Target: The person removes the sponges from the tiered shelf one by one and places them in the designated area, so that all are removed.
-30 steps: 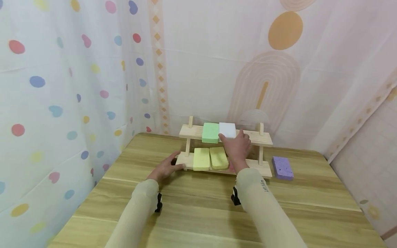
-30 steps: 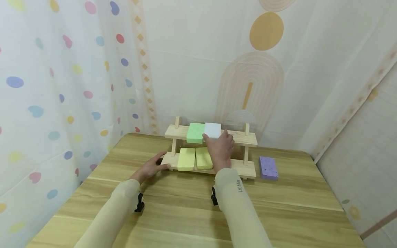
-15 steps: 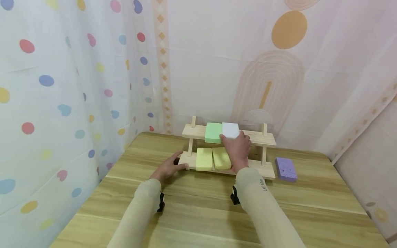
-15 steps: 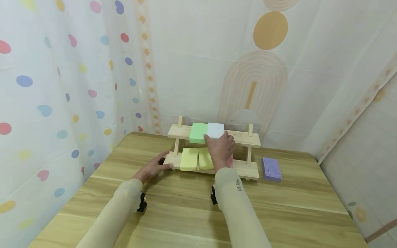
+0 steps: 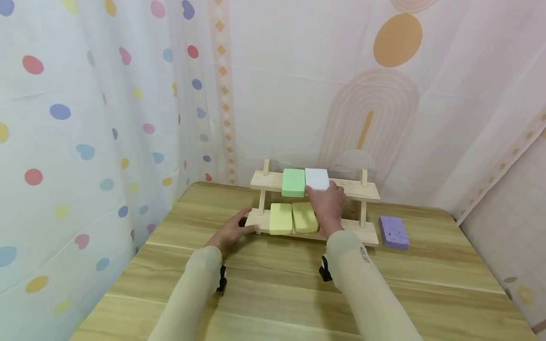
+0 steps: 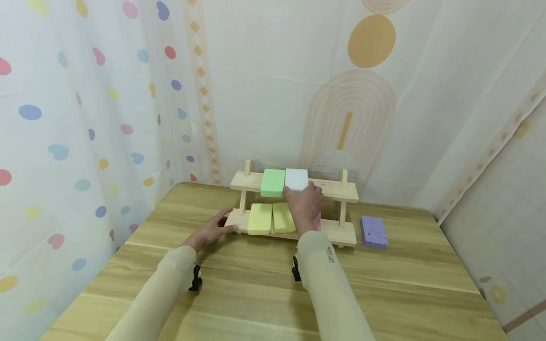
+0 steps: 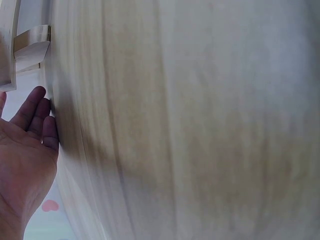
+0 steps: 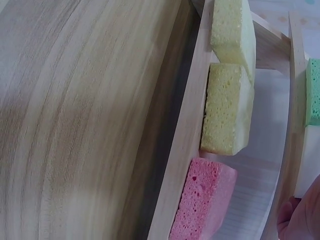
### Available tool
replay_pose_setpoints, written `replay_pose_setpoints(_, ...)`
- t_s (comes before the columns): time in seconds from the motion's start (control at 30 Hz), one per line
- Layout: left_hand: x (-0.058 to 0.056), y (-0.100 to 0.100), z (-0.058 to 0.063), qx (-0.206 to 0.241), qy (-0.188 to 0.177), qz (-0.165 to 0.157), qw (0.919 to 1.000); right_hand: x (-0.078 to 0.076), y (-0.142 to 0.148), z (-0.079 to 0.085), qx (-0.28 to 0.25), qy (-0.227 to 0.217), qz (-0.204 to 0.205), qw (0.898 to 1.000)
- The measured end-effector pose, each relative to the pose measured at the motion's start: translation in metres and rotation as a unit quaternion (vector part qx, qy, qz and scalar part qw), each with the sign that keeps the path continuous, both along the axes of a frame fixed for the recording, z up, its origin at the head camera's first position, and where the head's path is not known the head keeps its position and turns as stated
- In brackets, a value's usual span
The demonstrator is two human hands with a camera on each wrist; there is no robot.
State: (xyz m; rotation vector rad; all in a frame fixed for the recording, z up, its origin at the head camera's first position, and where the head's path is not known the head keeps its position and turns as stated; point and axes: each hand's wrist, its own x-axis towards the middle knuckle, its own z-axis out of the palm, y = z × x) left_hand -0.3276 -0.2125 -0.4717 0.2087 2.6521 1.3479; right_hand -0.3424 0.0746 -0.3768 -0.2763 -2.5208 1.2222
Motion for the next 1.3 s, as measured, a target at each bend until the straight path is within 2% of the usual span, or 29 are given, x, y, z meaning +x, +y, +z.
replay_pose_setpoints(0.1,0.0,0.0,-0.001,0.0,0.0,0.001,1.0,0.001,0.002,-0.001,-0.009,0.002,-0.001,1.0)
replay_pose_setpoints(0.3,0.0,0.0,-0.002,0.012,-0.005,0.008,0.9999,0.0,0.009,-0.001,0.006,0.017,-0.016,1.0)
replay_pose_setpoints(0.5,-0.001,-0.003,-0.002,0.007,-0.005,0.002,1.0,0.002,0.021,0.003,0.011,0.033,-0.021,0.999)
replay_pose_setpoints(0.67,-0.001,-0.006,0.003,0.005,-0.003,-0.003,1.0,0.005,0.033,0.011,0.01,0.048,-0.013,0.999)
replay_pose_setpoints(1.0,-0.002,-0.014,0.002,0.007,-0.008,0.0,0.9999,0.008,0.055,0.03,0.032,0.078,-0.007,0.996)
replay_pose_setpoints(1.3,-0.003,-0.02,-0.001,0.008,-0.006,-0.003,0.9999,0.012,0.082,0.05,0.019,0.083,-0.018,0.996)
